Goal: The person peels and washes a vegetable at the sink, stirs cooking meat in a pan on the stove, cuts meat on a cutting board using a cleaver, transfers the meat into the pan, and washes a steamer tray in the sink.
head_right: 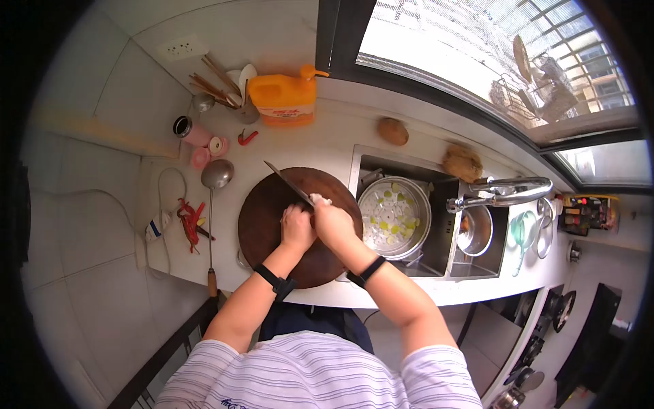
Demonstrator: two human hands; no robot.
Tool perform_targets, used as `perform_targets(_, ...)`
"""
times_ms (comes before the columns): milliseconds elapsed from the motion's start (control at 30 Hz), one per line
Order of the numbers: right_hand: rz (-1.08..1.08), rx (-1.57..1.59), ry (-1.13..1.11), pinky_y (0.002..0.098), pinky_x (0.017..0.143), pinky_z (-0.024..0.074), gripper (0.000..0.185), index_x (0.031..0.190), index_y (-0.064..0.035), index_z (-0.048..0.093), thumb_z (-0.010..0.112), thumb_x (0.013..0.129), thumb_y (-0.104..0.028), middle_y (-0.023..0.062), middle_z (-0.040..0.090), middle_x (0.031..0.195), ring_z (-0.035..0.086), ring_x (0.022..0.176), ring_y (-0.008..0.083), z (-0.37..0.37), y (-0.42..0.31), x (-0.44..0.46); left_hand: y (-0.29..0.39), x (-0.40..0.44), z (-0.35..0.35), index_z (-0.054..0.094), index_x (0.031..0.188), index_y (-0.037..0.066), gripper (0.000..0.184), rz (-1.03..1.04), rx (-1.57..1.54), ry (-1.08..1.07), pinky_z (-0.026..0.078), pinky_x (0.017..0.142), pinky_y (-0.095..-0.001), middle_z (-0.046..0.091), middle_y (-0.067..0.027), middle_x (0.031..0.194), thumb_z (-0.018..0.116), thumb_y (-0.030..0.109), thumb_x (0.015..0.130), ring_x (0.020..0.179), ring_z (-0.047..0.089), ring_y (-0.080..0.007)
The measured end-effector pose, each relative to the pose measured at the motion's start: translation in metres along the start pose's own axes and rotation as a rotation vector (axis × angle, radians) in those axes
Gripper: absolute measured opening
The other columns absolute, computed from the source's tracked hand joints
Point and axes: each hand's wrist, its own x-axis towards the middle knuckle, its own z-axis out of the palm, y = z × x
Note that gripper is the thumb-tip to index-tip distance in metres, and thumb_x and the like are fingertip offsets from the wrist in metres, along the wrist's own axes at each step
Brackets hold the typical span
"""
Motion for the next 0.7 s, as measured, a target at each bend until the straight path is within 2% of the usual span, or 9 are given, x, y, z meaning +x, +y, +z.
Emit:
perform_targets(67,-0.047,0.021,0.095,0.048,0.057,0.0514,0.017,0.095,-0.0012,0.052,0.053,0.083,-0.013,0.0213,0.064,0.071,0.064,0.065,0.0381,-0.003,-0.004,0.011,0.004,0.001,-0.006,0.067,0.081,0.012,0.014,-0.05,0.061,-0.049,0.045,0.078,-0.0438,0.059,-0.009,0.088,0.068,0.014,0.067,0.088,0.055,-0.0313)
perform_targets(133,-0.01,-0.016,-0.064,0.0499,0.059,0.0506,0.016,0.095,-0.0018,0.053,0.053,0.085,-0.014,0.0225,0.064,0.071,0.064,0.067,0.0398,-0.011,-0.002,0.008,0.008,0.001,-0.018,0.065,0.083,0.012,0.017,-0.038,0.046,0.0,0.044,0.078,-0.0441,0.058,-0.0094,0.09,0.069,0.016,0.067,0.089,0.054,-0.0313)
perform_targets(167,-0.016,-0.018,-0.051,0.0499,0.059,0.0506,0.016,0.095,-0.0018,0.053,0.053,0.085,-0.014,0.0225,0.064,0.071,0.064,0.067,0.0398,-0.016,0.002,0.001,0.011,0.001,-0.027,0.064,0.085,0.011,0.021,-0.048,0.026,0.023,0.043,0.079,-0.0443,0.058,-0.0097,0.092,0.07,0.018,0.067,0.09,0.054,-0.0314)
perform_targets(233,0.093,0.021,-0.093,0.0525,0.062,0.049,0.017,0.096,-0.0022,0.052,0.054,0.086,-0.016,0.0239,0.063,0.073,0.062,0.069,0.0432,-0.028,0.017,-0.019,0.01,0.0,-0.046,0.061,0.097,0.011,0.028,-0.027,-0.098,0.28,0.042,0.079,-0.044,0.057,-0.0087,0.092,0.069,0.019,0.071,0.09,0.053,-0.0304)
perform_targets(300,0.101,0.055,-0.006,0.0544,0.062,0.048,0.017,0.095,-0.0045,0.05,0.051,0.09,-0.021,0.0235,0.062,0.071,0.061,0.068,0.0438,-0.044,0.02,-0.037,-0.006,-0.006,-0.065,0.061,0.096,0.01,0.022,-0.069,-0.079,0.398,0.042,0.079,-0.0425,0.057,-0.0084,0.091,0.066,0.014,0.075,0.088,0.054,-0.0293)
perform_targets(367,0.036,0.091,0.051,0.0544,0.06,0.0468,0.018,0.096,-0.0035,0.048,0.05,0.091,-0.021,0.0235,0.061,0.07,0.06,0.066,0.0441,-0.058,0.015,-0.048,-0.034,-0.018,-0.071,0.061,0.094,0.007,0.02,-0.212,-0.094,0.341,0.045,0.074,-0.0373,0.059,-0.0085,0.088,0.066,0.007,0.075,0.083,0.056,-0.0264)
perform_targets(500,0.005,0.115,0.017,0.0535,0.058,0.0463,0.02,0.104,-0.0039,0.045,0.051,0.09,-0.015,0.024,0.06,0.069,0.06,0.065,0.044,-0.064,-0.017,-0.067,-0.051,-0.029,-0.057,0.063,0.089,0.007,0.02,-0.194,-0.138,0.16,0.049,0.07,-0.0356,0.06,-0.008,0.088,0.072,0.012,0.071,0.08,0.057,-0.025)
perform_targets(600,-0.008,0.112,0.0,0.0525,0.056,0.0469,0.025,0.11,-0.0027,0.043,0.051,0.088,-0.012,0.0232,0.061,0.07,0.06,0.063,0.0425,-0.039,-0.027,-0.077,-0.04,-0.025,-0.049,0.063,0.083,0.007,0.017,-0.22,-0.209,0.165,0.05,0.067,-0.0363,0.059,-0.0079,0.083,0.072,0.012,0.07,0.076,0.058,-0.0255)
perform_targets(700,-0.054,0.056,-0.006,0.0511,0.055,0.048,0.028,0.11,-0.0008,0.043,0.052,0.086,-0.011,0.0215,0.061,0.071,0.061,0.063,0.0412,-0.019,-0.031,-0.08,-0.037,-0.024,-0.045,0.061,0.075,0.008,0.011,-0.307,-0.164,0.048,0.049,0.07,-0.0411,0.059,-0.0095,0.077,0.069,0.01,0.068,0.077,0.058,-0.031)
